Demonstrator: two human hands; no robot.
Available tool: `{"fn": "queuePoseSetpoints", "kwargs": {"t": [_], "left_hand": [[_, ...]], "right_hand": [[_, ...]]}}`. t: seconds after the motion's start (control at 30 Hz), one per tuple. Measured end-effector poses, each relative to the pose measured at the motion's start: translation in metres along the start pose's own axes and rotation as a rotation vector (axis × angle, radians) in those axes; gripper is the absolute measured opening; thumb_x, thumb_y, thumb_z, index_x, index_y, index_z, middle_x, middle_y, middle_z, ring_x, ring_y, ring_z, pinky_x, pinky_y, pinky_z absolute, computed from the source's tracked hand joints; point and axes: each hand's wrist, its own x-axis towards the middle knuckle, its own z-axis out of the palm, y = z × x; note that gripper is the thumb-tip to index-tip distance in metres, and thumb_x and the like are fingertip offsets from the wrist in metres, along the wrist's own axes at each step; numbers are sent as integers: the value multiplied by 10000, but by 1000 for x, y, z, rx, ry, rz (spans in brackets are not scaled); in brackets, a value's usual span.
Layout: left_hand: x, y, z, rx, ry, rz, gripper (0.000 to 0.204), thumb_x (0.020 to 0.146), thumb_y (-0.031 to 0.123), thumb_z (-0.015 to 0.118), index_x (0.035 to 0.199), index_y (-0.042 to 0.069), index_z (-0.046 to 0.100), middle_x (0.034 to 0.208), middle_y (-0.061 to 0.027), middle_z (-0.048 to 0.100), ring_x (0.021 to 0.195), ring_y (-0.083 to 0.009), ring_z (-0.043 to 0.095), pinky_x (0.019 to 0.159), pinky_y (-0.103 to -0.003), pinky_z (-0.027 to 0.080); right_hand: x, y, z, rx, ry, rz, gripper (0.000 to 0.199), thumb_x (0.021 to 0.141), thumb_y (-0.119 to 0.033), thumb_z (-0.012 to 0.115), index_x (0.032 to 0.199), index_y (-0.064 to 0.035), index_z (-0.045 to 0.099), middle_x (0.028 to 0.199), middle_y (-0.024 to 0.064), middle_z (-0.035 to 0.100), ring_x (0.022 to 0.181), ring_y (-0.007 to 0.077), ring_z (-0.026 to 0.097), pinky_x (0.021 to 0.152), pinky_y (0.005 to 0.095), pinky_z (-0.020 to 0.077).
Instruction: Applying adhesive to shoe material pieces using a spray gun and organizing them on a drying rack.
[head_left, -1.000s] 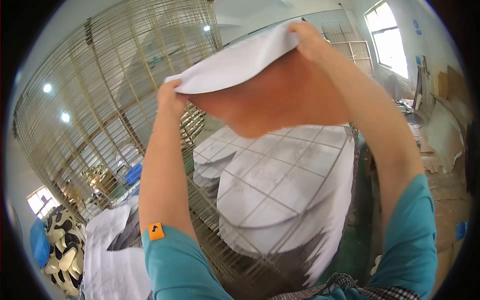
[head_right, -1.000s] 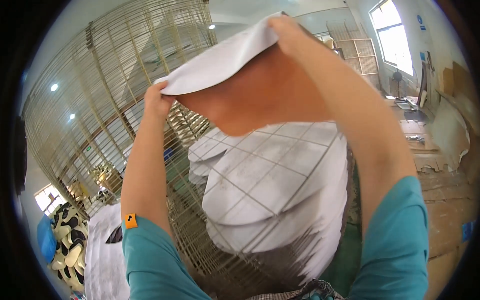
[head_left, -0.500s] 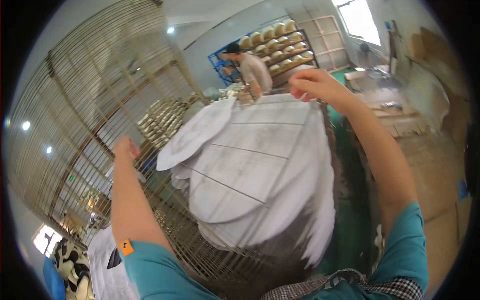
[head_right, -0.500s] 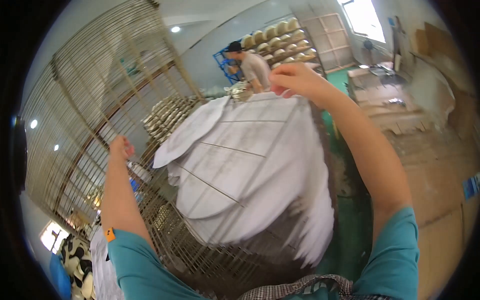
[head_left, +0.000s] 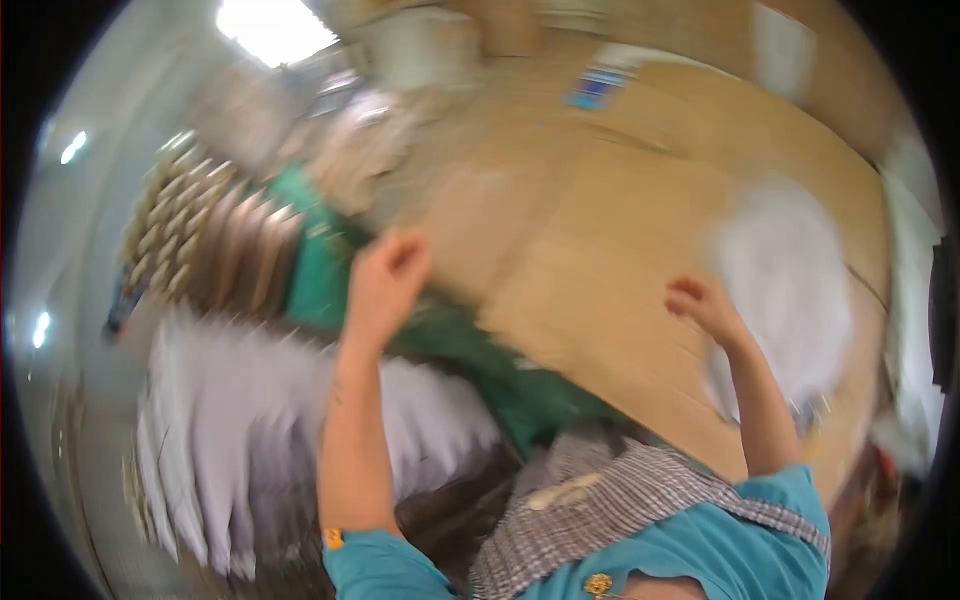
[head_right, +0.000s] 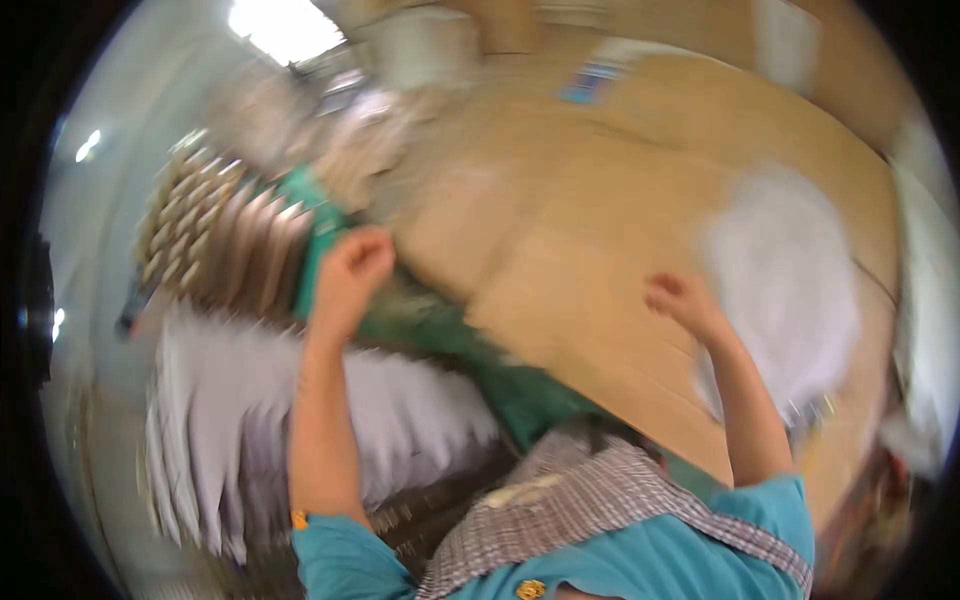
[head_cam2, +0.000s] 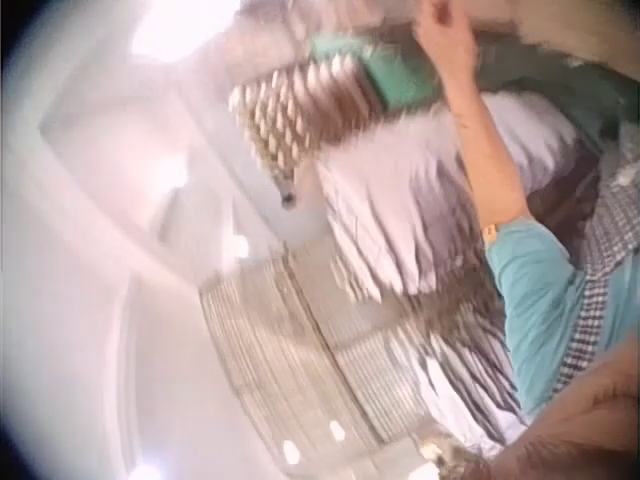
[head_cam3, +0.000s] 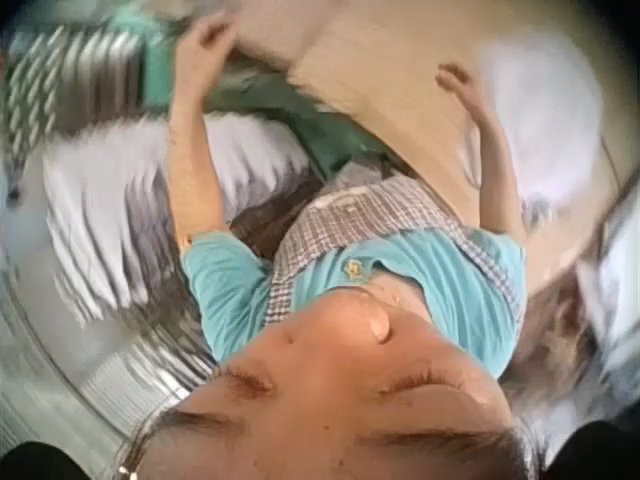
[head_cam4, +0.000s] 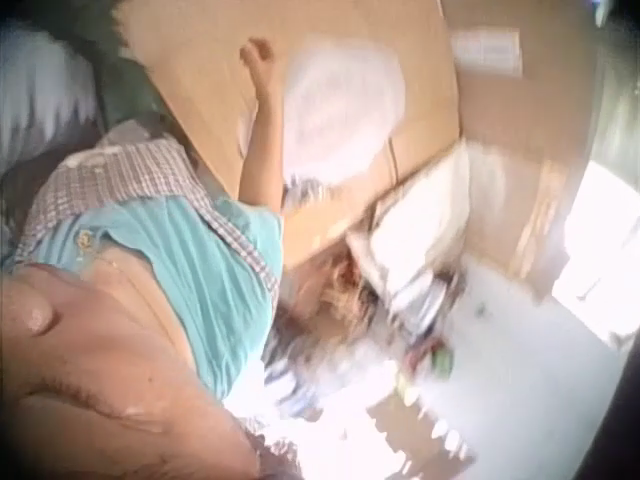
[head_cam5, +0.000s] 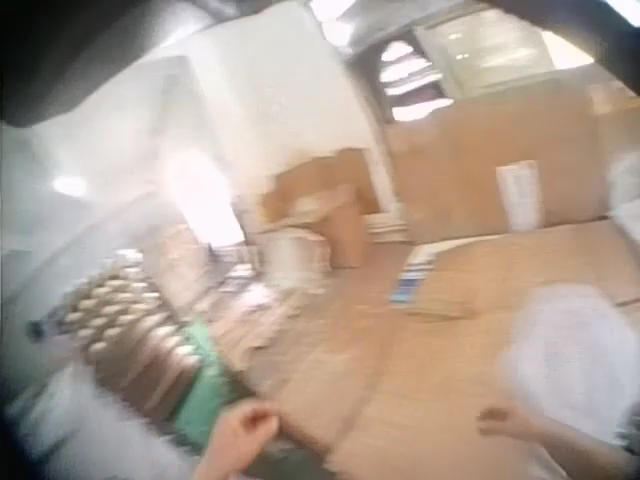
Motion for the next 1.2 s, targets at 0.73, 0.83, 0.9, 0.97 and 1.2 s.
{"fn": "queuePoseSetpoints", "kwargs": {"t": [0.73,0.83,0.9,0.97,1.2], "left_hand": [[-141,126,532,-193,-633,13,142,723,151,516,698,12,504,756,-179,561,719,-357,538,616,-434,418],[-144,90,472,-71,-509,-197,138,714,144,535,671,20,492,739,-163,559,703,-324,540,601,-407,415],[-134,83,467,-146,-435,-224,137,710,134,545,657,22,486,717,-151,556,677,-294,543,591,-387,413],[-118,69,462,-324,-325,-436,107,718,109,553,693,37,478,726,-96,558,675,-203,540,580,-353,404],[-141,34,497,-700,-249,-828,416,693,70,567,1093,22,464,976,-100,551,920,-191,525,766,-319,435]], "right_hand": [[-135,300,-485,-925,837,85,404,753,-165,555,1110,25,541,1026,204,588,947,297,572,814,365,447],[-45,213,-345,-1070,602,342,336,688,-110,579,1001,12,571,951,210,577,951,361,529,834,395,425],[-40,210,-347,-1090,601,317,297,683,-100,567,961,3,573,917,197,576,922,356,533,821,405,425],[-38,220,-353,-1110,596,297,259,678,-91,556,922,-7,575,883,184,575,892,351,537,808,414,424],[-20,238,-365,-978,724,140,137,697,-57,503,819,-3,533,815,171,545,806,340,525,730,399,411]]}}
